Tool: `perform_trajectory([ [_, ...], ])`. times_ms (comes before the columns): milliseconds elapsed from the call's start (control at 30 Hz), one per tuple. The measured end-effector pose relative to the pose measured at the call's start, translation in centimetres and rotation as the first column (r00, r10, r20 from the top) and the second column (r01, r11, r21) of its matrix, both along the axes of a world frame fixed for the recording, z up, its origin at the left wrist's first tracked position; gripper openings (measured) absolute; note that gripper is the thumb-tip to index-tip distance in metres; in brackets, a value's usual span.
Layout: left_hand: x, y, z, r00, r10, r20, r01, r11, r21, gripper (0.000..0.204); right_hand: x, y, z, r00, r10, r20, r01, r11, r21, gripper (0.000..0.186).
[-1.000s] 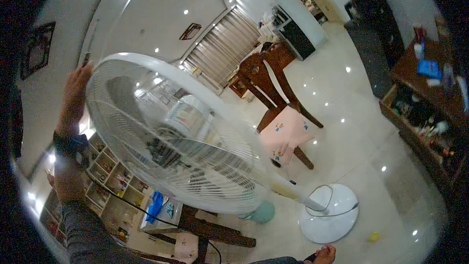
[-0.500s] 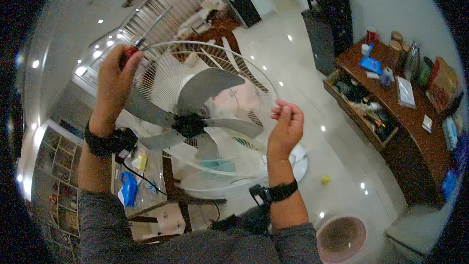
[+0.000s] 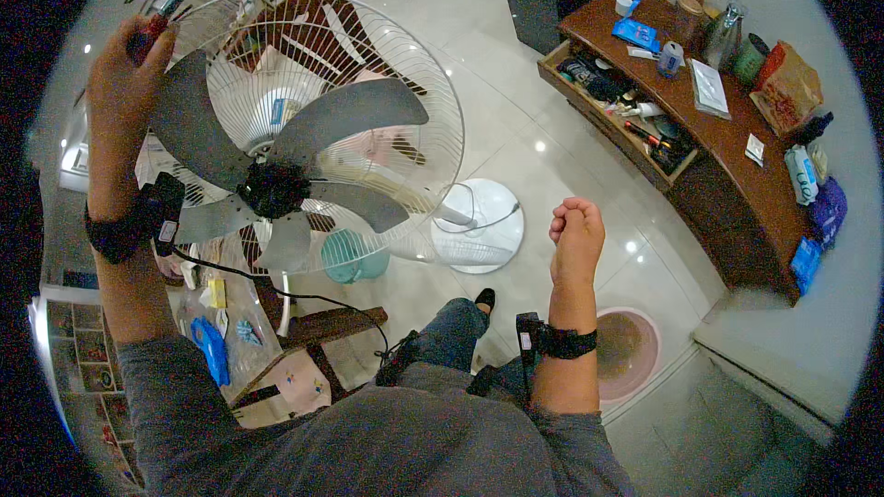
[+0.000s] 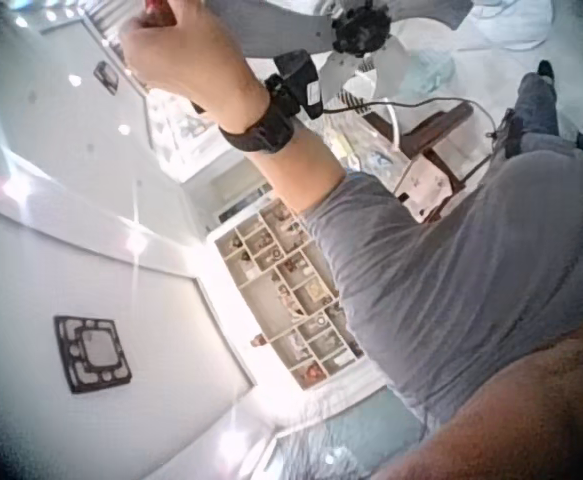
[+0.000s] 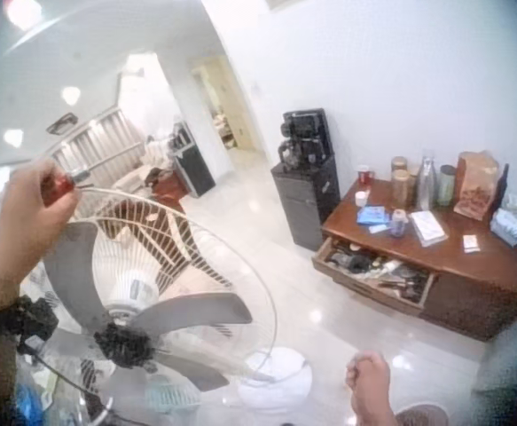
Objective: The person places a plastic rim around a fan grate, holds it in place by hand, and then uses a screwdriver to tighten the screw and nut at the base of the rim to secure the grate.
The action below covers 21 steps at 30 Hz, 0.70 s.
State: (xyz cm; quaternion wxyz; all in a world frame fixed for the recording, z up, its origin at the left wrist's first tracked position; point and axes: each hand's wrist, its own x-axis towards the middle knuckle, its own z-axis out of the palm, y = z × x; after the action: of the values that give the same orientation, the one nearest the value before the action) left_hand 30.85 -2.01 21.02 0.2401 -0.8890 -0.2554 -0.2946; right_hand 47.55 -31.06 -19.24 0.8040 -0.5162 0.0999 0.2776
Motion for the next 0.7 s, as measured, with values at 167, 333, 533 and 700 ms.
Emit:
perform_trajectory([
  [167, 0.5, 0.5, -0.4, 0.998, -0.056, 0.001, 0.056, 0.997, 0.054, 0.029, -0.5, 0.2, 0.5, 0.998, 0.038, -0.057, -0.041, 0.998, -0.039, 0.015],
  [333, 0.0, 4.3, 0.0, 0.993, -0.119, 0.004, 0.119, 0.993, 0.025, 0.024, -2.1, 1.5, 1.6, 0.994, 0.107, -0.039, -0.108, 0.993, -0.044, 0.013],
  [533, 1.0, 2.5, -0.1, 0.963, -0.259, 0.067, 0.257, 0.966, 0.039, 0.022, -4.1, 3.2, 3.4, 0.994, 0.108, -0.022, -0.108, 0.994, -0.031, 0.012],
  [700, 0.1, 1.3, 1.0, 0.918, -0.384, 0.101, 0.382, 0.923, 0.038, 0.018, -5.9, 5.6, 8.3, 0.983, 0.165, 0.079, -0.165, 0.986, -0.011, 0.012],
])
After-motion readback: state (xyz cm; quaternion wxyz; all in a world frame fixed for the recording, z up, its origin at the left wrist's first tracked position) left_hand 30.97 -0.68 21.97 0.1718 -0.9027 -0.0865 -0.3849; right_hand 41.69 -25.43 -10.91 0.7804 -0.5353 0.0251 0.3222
